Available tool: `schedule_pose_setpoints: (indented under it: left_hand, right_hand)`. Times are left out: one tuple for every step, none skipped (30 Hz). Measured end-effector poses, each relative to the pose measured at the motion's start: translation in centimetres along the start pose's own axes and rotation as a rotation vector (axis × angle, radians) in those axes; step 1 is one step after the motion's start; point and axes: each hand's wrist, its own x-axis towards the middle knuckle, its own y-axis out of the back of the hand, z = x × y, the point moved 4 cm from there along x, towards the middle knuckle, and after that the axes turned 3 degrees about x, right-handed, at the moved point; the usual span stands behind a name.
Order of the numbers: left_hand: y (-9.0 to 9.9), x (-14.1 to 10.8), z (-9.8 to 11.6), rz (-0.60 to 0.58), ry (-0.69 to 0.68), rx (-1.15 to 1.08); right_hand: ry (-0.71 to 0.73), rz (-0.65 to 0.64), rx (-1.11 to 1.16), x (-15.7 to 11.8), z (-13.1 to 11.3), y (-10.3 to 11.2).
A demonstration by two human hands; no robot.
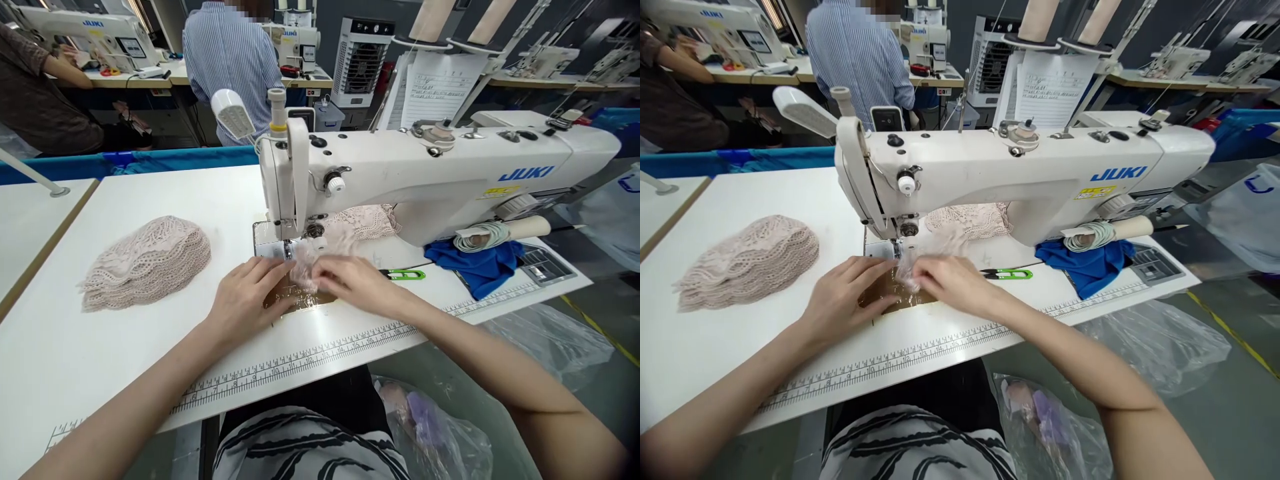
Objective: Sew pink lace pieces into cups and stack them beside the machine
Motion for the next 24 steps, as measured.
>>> schedule_pose_setpoints:
  left_hand:
    - [-0.2, 0.1, -0.1, -0.067, 0.016, -0.131]
    - [-0.4, 0.1, -0.2, -0.142, 0.031, -0.287]
    - [-0.6, 0.1, -0.3, -0.224, 0.058, -0.459]
    - [-0.8, 0.1, -0.5, -0.303, 0.106, -0.633]
    - [-0.9, 0.0, -0.8, -0.375, 0.178, -0.794]
    - [-0.9, -0.1, -1.0, -0.429, 0.258, -0.928]
    - [-0.9, -0.2, -1.3, -0.461, 0.331, -1.023]
    - [-0.9, -0.2, -1.4, -0.47, 0.389, -1.07]
    - [-0.8, -0.2, -1.5, -0.464, 0.424, -1.065]
    - [-0.7, -0.1, -1.5, -0.452, 0.441, -1.023]
    - [-0.6, 0.0, -1.5, -0.439, 0.449, -0.959]
    - [-0.6, 0.1, -1.4, -0.427, 0.453, -0.89]
    - [-0.6, 0.2, -1.2, -0.422, 0.459, -0.831]
    - [-0.6, 0.3, -1.0, -0.422, 0.462, -0.792]
    - [-0.6, 0.4, -0.7, -0.427, 0.462, -0.773]
    - [-0.7, 0.5, -0.5, -0.434, 0.456, -0.77]
    - [-0.7, 0.5, -0.2, -0.44, 0.446, -0.773]
    - [-0.7, 0.6, -0.1, -0.439, 0.435, -0.775]
    - [-0.7, 0.6, 0.0, -0.43, 0.426, -0.772]
    - [-0.6, 0.6, 0.1, -0.418, 0.422, -0.763]
    - [-0.5, 0.6, 0.0, -0.401, 0.423, -0.746]
    - [-0.4, 0.6, -0.1, -0.385, 0.425, -0.722]
    - [-0.4, 0.6, -0.2, -0.371, 0.426, -0.694]
    - [-0.4, 0.5, -0.3, -0.36, 0.423, -0.664]
  right_hand:
    - [-0.008, -0.071, 0.301, -0.8, -1.0, -0.2]
    - [-0.051, -0.101, 0.573, -1.5, -1.7, -0.4]
    - [-0.099, -0.095, 0.813, -2.1, -2.1, -0.5]
    - [-0.167, -0.068, 1.031, -2.7, -2.2, -0.8]
    - [-0.247, -0.025, 1.194, -3.3, -2.1, -1.1]
    - [-0.33, 0.01, 1.318, -3.9, -1.8, -1.5]
    - [-0.412, 0.016, 1.407, -4.5, -1.4, -2.0]
    - [-0.482, -0.022, 1.457, -5.1, -1.1, -2.5]
    - [-0.532, -0.11, 1.465, -5.7, -0.9, -3.0]
    - [-0.553, -0.23, 1.431, -6.2, -0.9, -3.3]
    - [-0.546, -0.34, 1.351, -6.7, -0.9, -3.5]
    - [-0.517, -0.408, 1.232, -6.9, -0.9, -3.3]
    - [-0.471, -0.412, 1.093, -6.9, -0.9, -2.9]
    - [-0.413, -0.352, 0.956, -6.5, -0.8, -2.3]
    - [-0.352, -0.242, 0.838, -5.9, -0.7, -1.5]
    - [-0.295, -0.126, 0.759, -5.0, -0.7, -0.8]
    - [-0.253, -0.043, 0.726, -4.0, -0.6, -0.2]
    - [-0.226, -0.013, 0.727, -2.9, -0.5, 0.0]
    - [-0.212, -0.047, 0.748, -1.7, -0.5, -0.2]
    - [-0.209, -0.129, 0.778, -0.5, -0.4, -0.6]
    - [-0.212, -0.229, 0.811, 0.6, -0.3, -1.2]
    - [-0.221, -0.321, 0.839, 1.5, -0.2, -1.7]
    - [-0.235, -0.388, 0.86, 2.2, 0.0, -2.1]
    - [-0.25, -0.427, 0.874, 2.8, 0.1, -2.4]
